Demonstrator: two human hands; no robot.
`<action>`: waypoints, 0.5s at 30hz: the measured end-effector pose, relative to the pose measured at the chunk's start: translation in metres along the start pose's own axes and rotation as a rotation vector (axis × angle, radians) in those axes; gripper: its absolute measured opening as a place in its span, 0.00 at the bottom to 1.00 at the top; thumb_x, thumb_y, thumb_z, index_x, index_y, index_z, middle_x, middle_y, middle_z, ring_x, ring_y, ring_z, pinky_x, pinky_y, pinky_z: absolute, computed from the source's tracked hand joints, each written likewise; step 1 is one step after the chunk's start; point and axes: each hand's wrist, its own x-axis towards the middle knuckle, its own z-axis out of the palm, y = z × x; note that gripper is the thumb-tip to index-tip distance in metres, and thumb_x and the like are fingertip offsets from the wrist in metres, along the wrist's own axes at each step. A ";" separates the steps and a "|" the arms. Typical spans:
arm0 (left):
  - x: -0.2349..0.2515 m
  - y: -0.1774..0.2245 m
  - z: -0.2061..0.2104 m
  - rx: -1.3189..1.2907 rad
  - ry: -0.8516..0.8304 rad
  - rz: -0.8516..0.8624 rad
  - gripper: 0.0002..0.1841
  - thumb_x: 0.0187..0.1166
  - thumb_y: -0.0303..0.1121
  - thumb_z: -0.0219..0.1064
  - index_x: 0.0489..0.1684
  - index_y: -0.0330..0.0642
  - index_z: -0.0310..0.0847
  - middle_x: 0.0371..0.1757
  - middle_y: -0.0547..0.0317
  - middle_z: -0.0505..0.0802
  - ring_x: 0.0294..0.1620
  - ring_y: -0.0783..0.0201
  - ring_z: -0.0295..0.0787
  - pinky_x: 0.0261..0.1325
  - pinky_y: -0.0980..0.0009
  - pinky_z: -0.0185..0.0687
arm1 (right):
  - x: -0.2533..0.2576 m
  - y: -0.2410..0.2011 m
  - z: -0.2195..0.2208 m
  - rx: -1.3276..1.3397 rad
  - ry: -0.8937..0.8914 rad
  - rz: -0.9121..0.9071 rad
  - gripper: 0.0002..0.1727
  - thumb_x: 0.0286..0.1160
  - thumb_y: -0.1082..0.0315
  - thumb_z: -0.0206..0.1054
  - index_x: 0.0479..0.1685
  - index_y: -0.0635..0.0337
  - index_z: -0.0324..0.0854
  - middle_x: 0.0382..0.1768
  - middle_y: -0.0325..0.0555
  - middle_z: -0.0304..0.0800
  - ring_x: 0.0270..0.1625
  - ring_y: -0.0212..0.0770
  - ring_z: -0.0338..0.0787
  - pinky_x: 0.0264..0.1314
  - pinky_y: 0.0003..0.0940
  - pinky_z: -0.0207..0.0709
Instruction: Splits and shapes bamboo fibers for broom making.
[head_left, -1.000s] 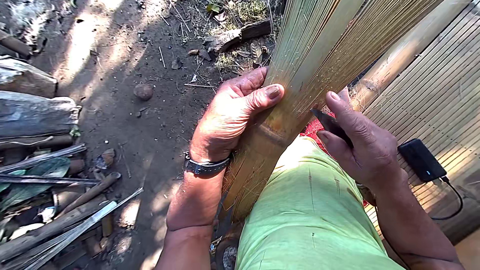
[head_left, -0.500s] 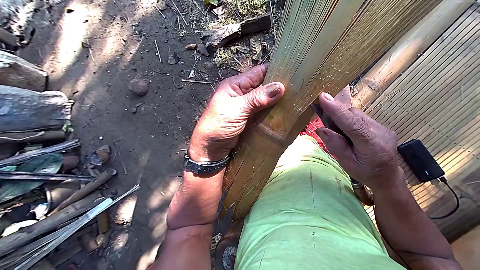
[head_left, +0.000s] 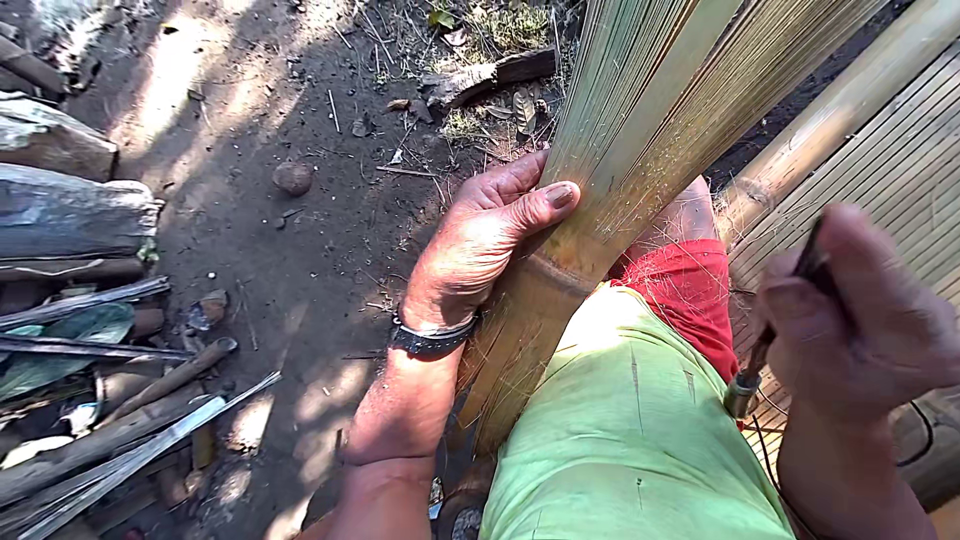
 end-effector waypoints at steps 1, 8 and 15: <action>-0.001 0.000 -0.002 -0.004 0.011 -0.007 0.18 0.86 0.25 0.61 0.72 0.31 0.78 0.51 0.47 0.94 0.47 0.63 0.94 0.53 0.67 0.93 | 0.003 0.003 -0.002 -0.013 0.021 0.022 0.26 0.87 0.59 0.63 0.84 0.37 0.73 0.45 0.35 0.88 0.30 0.27 0.85 0.28 0.27 0.82; -0.007 0.006 -0.008 -0.027 0.003 -0.022 0.25 0.78 0.16 0.63 0.76 0.30 0.73 0.56 0.42 0.92 0.51 0.59 0.94 0.56 0.64 0.93 | 0.008 0.001 0.029 -0.022 -0.141 0.011 0.31 0.84 0.61 0.66 0.88 0.43 0.70 0.48 0.39 0.86 0.36 0.29 0.85 0.34 0.28 0.83; -0.029 0.017 0.006 0.020 0.065 -0.050 0.26 0.79 0.15 0.59 0.78 0.38 0.73 0.55 0.49 0.93 0.46 0.64 0.94 0.50 0.71 0.92 | 0.017 0.001 0.038 -0.007 -0.200 0.002 0.35 0.84 0.61 0.66 0.92 0.44 0.63 0.46 0.39 0.87 0.33 0.27 0.82 0.31 0.25 0.81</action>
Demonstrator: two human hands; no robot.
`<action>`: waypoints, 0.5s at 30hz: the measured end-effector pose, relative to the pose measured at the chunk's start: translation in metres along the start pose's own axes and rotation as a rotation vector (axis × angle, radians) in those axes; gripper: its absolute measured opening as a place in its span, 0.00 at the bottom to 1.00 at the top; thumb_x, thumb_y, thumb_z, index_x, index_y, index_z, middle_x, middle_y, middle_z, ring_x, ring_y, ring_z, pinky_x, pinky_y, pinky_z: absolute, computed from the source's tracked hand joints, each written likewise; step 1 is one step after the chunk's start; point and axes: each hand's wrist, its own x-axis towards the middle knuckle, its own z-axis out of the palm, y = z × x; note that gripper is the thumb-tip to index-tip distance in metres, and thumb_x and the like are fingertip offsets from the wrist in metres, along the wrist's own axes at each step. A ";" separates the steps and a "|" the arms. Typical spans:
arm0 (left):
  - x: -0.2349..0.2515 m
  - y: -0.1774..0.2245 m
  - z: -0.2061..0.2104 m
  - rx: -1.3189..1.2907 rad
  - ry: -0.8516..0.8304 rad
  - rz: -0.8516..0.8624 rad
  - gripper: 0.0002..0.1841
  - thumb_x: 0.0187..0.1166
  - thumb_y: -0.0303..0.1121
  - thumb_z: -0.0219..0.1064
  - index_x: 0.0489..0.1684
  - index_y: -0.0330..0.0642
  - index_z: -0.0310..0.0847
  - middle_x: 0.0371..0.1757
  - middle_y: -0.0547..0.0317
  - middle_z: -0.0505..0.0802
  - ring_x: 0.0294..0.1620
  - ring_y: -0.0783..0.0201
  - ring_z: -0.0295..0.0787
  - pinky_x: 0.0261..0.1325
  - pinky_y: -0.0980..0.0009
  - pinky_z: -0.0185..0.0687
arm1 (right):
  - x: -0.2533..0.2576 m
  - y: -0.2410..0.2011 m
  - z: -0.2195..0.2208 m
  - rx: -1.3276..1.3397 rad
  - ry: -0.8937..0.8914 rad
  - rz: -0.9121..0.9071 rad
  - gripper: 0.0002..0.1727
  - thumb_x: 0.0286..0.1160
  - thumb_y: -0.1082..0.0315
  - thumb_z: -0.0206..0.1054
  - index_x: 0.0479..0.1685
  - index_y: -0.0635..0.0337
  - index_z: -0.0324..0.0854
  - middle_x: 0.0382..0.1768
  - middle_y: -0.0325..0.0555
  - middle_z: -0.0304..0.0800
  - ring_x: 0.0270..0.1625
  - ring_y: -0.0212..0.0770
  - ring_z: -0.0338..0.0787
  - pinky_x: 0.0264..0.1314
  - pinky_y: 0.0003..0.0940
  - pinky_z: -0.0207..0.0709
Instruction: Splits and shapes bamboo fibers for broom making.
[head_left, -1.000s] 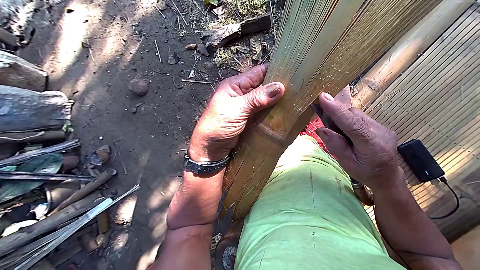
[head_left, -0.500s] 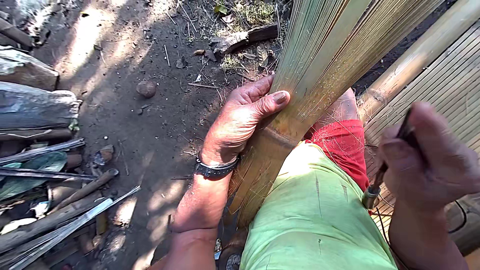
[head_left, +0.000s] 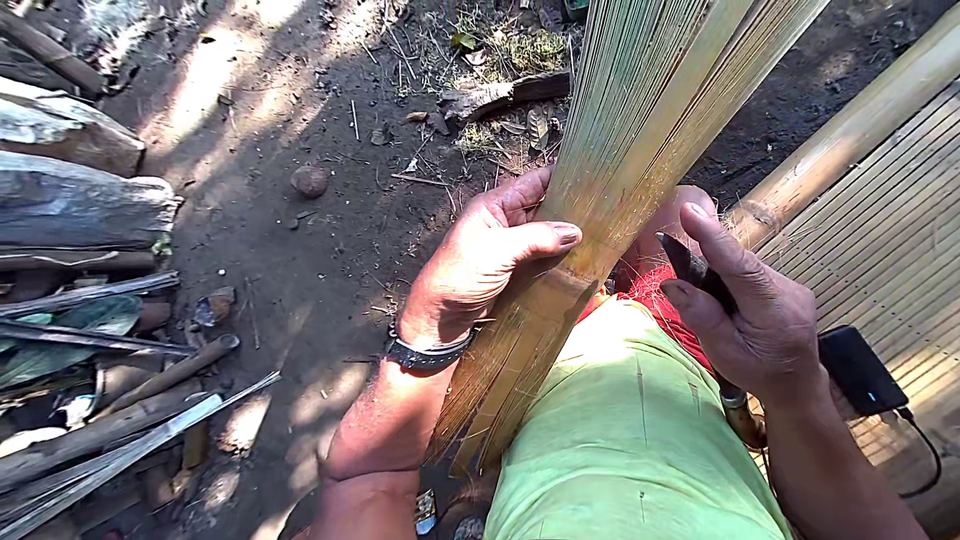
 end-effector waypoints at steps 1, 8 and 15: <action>-0.003 0.000 0.001 0.009 -0.001 0.006 0.26 0.79 0.16 0.59 0.79 0.39 0.73 0.55 0.50 0.93 0.46 0.64 0.94 0.49 0.71 0.92 | 0.000 0.000 0.001 0.006 -0.003 0.005 0.35 0.84 0.61 0.65 0.92 0.45 0.63 0.45 0.39 0.86 0.32 0.27 0.82 0.30 0.26 0.81; -0.014 -0.009 0.004 0.090 -0.019 0.018 0.28 0.79 0.15 0.59 0.79 0.42 0.72 0.51 0.45 0.93 0.39 0.58 0.94 0.37 0.69 0.92 | 0.001 -0.007 0.005 -0.005 -0.010 -0.006 0.34 0.84 0.61 0.66 0.91 0.47 0.64 0.39 0.38 0.83 0.30 0.29 0.81 0.26 0.27 0.79; -0.016 -0.006 0.013 0.164 -0.047 -0.013 0.32 0.78 0.14 0.61 0.84 0.46 0.69 0.57 0.47 0.93 0.41 0.58 0.95 0.35 0.68 0.93 | 0.014 -0.012 0.005 -0.087 -0.031 0.000 0.35 0.83 0.61 0.68 0.91 0.43 0.65 0.40 0.42 0.84 0.30 0.33 0.82 0.25 0.31 0.78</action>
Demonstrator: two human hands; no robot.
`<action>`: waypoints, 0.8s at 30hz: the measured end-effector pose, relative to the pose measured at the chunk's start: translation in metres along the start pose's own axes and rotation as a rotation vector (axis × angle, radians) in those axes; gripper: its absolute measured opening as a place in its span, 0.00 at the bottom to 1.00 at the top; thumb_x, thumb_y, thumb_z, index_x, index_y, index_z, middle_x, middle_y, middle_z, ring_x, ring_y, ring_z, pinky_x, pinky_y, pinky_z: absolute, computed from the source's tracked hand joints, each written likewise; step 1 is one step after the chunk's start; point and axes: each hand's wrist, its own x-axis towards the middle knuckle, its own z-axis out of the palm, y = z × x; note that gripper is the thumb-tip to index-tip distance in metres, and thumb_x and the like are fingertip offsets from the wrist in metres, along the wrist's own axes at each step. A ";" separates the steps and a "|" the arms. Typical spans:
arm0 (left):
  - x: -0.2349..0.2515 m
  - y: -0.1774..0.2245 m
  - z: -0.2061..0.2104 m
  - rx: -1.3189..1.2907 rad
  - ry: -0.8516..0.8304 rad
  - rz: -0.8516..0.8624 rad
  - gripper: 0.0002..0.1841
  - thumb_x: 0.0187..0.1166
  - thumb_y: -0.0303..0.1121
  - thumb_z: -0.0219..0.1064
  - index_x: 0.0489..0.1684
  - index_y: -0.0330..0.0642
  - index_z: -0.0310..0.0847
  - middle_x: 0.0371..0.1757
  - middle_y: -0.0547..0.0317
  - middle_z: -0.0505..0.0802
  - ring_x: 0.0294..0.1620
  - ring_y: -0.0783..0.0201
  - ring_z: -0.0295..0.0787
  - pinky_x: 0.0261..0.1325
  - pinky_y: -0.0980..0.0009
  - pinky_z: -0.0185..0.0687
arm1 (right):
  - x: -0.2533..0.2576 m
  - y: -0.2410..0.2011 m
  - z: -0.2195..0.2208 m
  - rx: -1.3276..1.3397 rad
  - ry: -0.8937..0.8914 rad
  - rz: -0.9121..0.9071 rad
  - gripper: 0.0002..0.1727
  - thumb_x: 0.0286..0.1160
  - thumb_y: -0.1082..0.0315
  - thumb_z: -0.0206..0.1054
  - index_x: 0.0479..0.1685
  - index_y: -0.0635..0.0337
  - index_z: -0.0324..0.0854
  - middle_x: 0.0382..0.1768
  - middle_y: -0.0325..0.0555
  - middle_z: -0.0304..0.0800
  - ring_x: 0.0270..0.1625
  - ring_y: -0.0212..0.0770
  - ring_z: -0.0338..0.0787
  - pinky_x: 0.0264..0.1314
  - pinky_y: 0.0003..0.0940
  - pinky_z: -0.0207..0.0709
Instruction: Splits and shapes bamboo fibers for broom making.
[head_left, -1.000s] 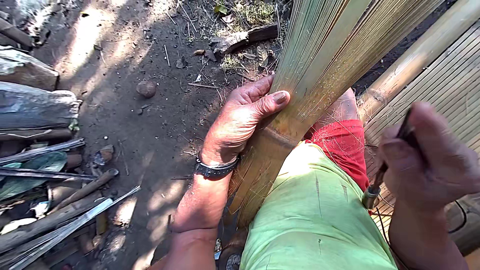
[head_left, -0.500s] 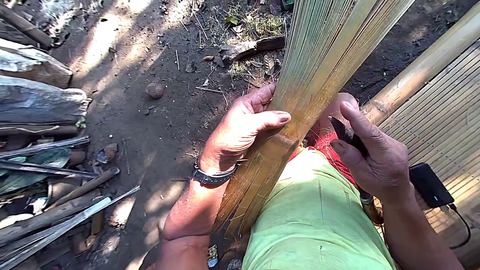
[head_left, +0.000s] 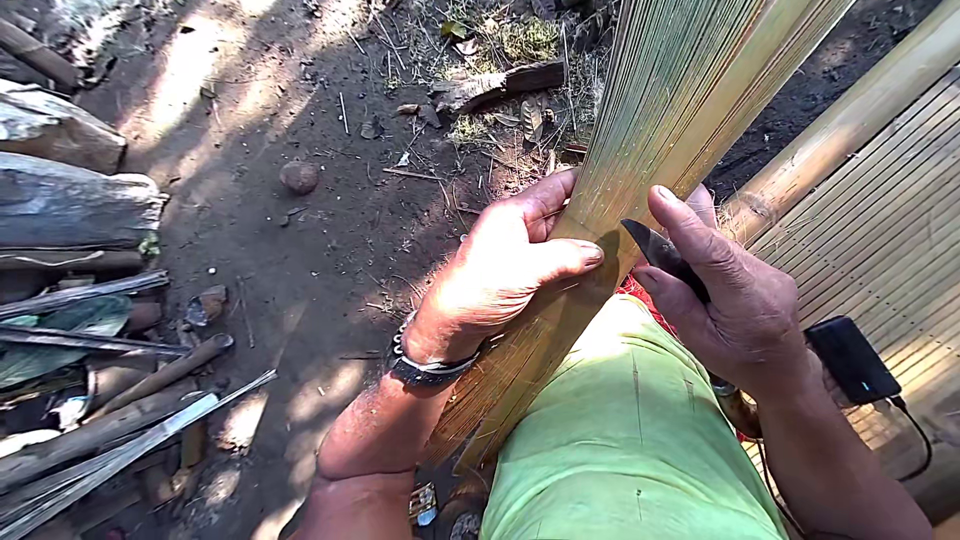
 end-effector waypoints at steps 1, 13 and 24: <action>0.001 0.001 0.002 0.000 0.003 -0.009 0.31 0.78 0.14 0.61 0.84 0.46 0.69 0.56 0.46 0.93 0.40 0.58 0.95 0.35 0.68 0.93 | 0.000 0.000 0.000 -0.007 -0.003 0.001 0.35 0.83 0.61 0.67 0.91 0.43 0.65 0.41 0.42 0.84 0.31 0.33 0.82 0.26 0.31 0.78; 0.004 0.020 -0.001 0.095 -0.033 0.028 0.24 0.76 0.16 0.66 0.72 0.39 0.74 0.44 0.47 0.94 0.33 0.60 0.94 0.28 0.72 0.91 | -0.003 0.002 -0.002 0.041 0.011 0.017 0.34 0.83 0.63 0.67 0.91 0.48 0.65 0.39 0.41 0.83 0.32 0.31 0.82 0.29 0.29 0.79; 0.013 0.012 0.018 0.033 -0.029 0.043 0.23 0.75 0.15 0.65 0.71 0.35 0.73 0.42 0.46 0.93 0.33 0.61 0.93 0.31 0.71 0.92 | -0.004 -0.001 -0.011 0.010 0.022 0.026 0.33 0.83 0.62 0.68 0.90 0.47 0.67 0.40 0.41 0.82 0.32 0.30 0.80 0.29 0.26 0.77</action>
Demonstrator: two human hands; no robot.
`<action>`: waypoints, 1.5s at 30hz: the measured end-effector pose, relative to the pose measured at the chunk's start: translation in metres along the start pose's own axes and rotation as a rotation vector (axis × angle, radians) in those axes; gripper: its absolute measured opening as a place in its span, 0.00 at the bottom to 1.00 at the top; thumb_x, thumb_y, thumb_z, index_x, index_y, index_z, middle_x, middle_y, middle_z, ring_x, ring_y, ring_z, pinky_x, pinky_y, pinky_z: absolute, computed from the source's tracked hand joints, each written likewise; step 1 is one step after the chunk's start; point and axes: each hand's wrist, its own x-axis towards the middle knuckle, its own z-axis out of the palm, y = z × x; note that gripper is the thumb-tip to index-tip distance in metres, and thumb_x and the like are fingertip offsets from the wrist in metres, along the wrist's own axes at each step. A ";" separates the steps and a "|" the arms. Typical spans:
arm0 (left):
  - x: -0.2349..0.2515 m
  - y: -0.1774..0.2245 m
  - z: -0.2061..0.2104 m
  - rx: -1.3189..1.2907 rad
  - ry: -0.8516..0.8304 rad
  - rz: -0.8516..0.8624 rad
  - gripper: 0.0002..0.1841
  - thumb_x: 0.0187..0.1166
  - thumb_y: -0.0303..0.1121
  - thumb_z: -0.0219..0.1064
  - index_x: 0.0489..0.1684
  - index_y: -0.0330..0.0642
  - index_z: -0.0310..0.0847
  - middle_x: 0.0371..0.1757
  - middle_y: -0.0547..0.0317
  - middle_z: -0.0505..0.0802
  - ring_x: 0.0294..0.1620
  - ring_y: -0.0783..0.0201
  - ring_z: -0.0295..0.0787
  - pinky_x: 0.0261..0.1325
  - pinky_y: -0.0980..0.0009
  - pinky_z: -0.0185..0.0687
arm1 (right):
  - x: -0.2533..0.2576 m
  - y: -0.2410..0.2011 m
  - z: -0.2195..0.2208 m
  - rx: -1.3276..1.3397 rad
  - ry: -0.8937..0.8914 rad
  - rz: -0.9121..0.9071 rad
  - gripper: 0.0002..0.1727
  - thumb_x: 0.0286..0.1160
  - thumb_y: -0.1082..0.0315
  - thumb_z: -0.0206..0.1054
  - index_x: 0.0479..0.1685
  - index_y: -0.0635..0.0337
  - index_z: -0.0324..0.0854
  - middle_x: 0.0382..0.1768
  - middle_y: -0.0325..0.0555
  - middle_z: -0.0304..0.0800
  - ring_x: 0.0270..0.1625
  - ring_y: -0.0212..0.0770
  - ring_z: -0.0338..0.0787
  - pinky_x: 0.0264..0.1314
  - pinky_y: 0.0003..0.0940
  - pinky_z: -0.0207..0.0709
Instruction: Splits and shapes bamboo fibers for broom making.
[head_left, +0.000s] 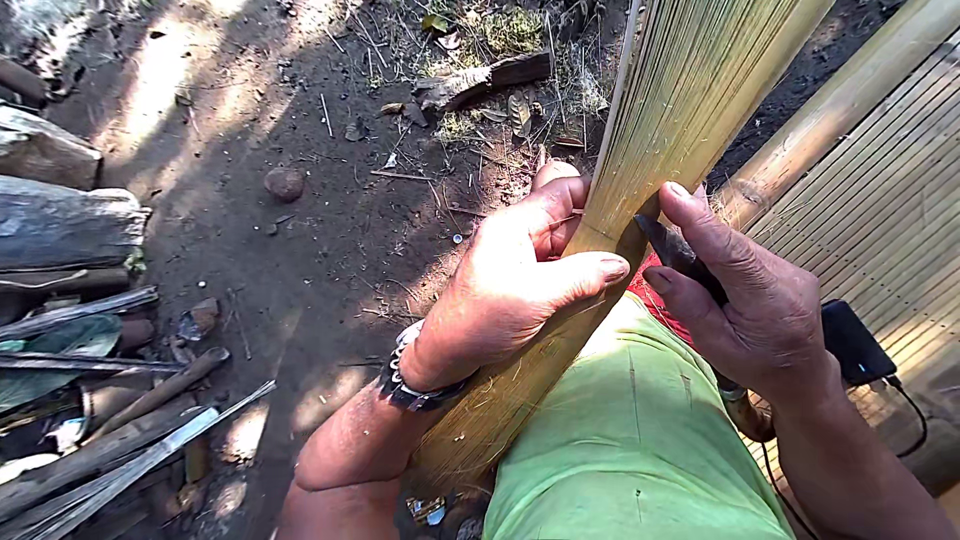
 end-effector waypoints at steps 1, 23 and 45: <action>0.000 -0.001 0.001 0.000 -0.006 0.006 0.23 0.76 0.15 0.66 0.71 0.34 0.73 0.42 0.46 0.93 0.34 0.61 0.93 0.32 0.71 0.92 | 0.000 0.000 0.000 -0.002 0.000 0.000 0.34 0.82 0.63 0.68 0.90 0.45 0.68 0.40 0.42 0.82 0.32 0.31 0.80 0.29 0.27 0.77; 0.001 -0.014 0.013 0.151 0.029 0.074 0.22 0.78 0.18 0.66 0.71 0.37 0.74 0.37 0.52 0.92 0.28 0.64 0.90 0.26 0.74 0.89 | -0.002 0.002 -0.012 -0.109 -0.029 0.030 0.34 0.84 0.62 0.67 0.90 0.47 0.66 0.47 0.44 0.86 0.34 0.31 0.84 0.30 0.28 0.80; 0.001 -0.017 0.017 0.254 0.059 0.085 0.23 0.79 0.22 0.67 0.73 0.39 0.74 0.38 0.56 0.93 0.27 0.66 0.90 0.24 0.73 0.89 | -0.002 0.003 -0.009 -0.090 -0.050 0.017 0.34 0.83 0.63 0.68 0.90 0.49 0.66 0.47 0.44 0.86 0.35 0.30 0.83 0.31 0.27 0.79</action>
